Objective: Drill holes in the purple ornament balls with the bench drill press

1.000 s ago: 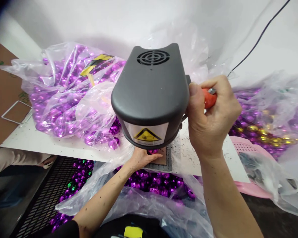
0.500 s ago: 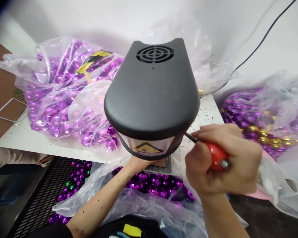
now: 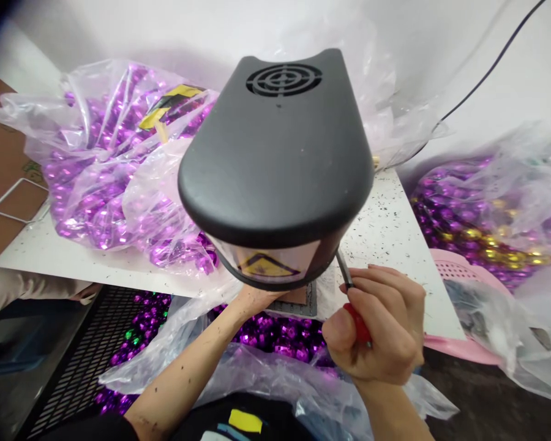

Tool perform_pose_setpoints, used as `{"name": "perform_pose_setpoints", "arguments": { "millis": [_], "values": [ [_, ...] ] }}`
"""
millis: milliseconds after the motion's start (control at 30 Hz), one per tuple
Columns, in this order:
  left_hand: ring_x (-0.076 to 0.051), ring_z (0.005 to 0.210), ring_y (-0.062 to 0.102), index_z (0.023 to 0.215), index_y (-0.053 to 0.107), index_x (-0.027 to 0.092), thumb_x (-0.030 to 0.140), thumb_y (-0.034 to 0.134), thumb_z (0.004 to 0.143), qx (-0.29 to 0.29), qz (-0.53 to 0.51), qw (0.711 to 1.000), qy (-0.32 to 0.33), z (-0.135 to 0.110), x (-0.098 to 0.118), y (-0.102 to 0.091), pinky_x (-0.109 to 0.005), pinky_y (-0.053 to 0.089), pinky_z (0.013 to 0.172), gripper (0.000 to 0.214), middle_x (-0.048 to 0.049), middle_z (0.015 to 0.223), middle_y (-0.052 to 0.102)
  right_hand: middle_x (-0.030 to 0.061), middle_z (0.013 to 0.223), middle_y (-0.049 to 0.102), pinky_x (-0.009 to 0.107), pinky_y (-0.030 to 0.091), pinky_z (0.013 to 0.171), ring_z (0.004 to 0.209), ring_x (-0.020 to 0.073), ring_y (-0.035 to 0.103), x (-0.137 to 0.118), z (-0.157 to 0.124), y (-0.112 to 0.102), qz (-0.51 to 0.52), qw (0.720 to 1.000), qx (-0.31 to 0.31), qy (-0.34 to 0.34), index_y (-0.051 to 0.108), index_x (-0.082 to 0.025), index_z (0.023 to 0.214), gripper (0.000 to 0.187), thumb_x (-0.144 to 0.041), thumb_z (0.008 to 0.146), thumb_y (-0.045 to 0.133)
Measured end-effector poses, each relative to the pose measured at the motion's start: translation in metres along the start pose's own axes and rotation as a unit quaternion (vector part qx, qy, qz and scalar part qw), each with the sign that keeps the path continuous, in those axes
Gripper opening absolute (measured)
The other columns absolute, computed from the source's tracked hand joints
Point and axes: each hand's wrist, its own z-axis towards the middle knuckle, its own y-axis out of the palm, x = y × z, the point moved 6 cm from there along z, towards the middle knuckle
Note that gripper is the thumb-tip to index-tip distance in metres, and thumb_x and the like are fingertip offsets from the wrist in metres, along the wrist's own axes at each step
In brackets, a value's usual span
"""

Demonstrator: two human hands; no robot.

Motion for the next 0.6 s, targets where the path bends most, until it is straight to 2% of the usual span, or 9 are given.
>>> {"name": "perform_pose_setpoints", "arguments": {
  "millis": [333, 467, 600],
  "values": [
    [-0.031, 0.121, 0.059, 0.116, 0.064, 0.023, 0.036, 0.078, 0.079, 0.012, -0.060, 0.998, -0.008, -0.002, 0.000, 0.001, -0.058, 0.031, 0.118, 0.042, -0.0097, 0.125, 0.068, 0.0038, 0.071, 0.060, 0.036, 0.050, 0.080, 0.083, 0.0181, 0.064, 0.000, -0.016, 0.000, -0.001, 0.998, -0.013, 0.064, 0.064, -0.015, 0.085, 0.023, -0.034, 0.092, 0.053],
    [-0.031, 0.120, 0.060, 0.114, 0.064, 0.023, 0.037, 0.079, 0.078, 0.021, -0.066, 0.998, -0.004, -0.002, -0.001, 0.001, -0.058, 0.033, 0.117, 0.041, -0.0092, 0.123, 0.068, 0.0038, 0.073, 0.058, 0.038, 0.049, 0.081, 0.085, 0.0195, 0.063, 0.003, -0.024, 0.001, 0.012, 0.998, -0.005, 0.066, 0.064, -0.017, 0.091, 0.020, -0.033, 0.092, 0.052],
    [-0.031, 0.118, 0.061, 0.114, 0.064, 0.023, 0.036, 0.079, 0.078, 0.030, -0.060, 0.998, 0.004, -0.002, -0.001, 0.001, -0.058, 0.034, 0.117, 0.041, -0.0095, 0.120, 0.069, 0.0027, 0.075, 0.059, 0.036, 0.050, 0.080, 0.088, 0.0181, 0.062, 0.011, -0.047, 0.010, 0.004, 0.992, -0.084, 0.096, 0.062, -0.018, 0.088, 0.007, -0.020, 0.084, 0.056]
  ]
}}
